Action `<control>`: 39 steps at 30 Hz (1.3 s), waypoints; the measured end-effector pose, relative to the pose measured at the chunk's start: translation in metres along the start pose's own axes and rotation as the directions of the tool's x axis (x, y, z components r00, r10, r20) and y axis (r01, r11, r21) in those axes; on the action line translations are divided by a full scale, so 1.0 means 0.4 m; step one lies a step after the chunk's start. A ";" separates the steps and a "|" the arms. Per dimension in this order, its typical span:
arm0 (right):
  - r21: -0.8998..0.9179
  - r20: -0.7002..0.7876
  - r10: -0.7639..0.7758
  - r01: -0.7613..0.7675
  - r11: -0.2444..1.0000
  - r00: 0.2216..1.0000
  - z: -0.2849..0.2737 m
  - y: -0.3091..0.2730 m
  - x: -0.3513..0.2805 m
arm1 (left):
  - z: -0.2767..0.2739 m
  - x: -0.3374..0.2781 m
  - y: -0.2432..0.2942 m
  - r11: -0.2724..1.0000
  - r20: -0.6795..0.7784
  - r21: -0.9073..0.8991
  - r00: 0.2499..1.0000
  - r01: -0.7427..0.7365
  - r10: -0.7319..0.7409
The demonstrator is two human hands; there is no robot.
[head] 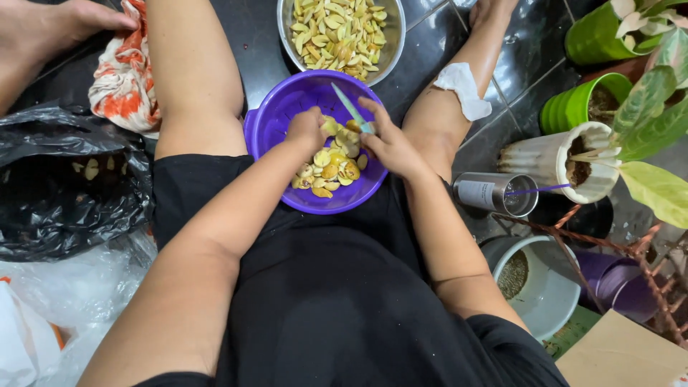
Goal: A person sits on the floor peeling the outer skin of jengkol seeds and slicing them into a purple bowl using a small knife.
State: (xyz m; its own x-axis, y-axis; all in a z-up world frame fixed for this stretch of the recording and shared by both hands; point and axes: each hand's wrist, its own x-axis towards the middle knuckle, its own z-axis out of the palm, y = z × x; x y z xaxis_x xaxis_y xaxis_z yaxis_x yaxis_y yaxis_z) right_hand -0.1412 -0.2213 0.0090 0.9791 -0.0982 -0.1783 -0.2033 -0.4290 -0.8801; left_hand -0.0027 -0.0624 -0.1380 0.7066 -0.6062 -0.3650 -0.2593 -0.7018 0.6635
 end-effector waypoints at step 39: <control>0.309 -0.239 -0.428 0.486 0.818 0.872 0.167 -0.091 -0.069 | -0.212 -0.281 0.173 0.677 -0.309 -0.657 0.938 -0.332 0.160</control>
State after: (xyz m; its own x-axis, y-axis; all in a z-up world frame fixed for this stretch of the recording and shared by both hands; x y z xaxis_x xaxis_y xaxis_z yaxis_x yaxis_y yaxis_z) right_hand -0.1603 -0.1427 0.0167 0.9382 -0.1163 0.3261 0.3124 -0.1215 -0.9421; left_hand -0.0444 -0.0112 0.0042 0.8246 -0.5647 -0.0347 0.0227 -0.0283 0.9993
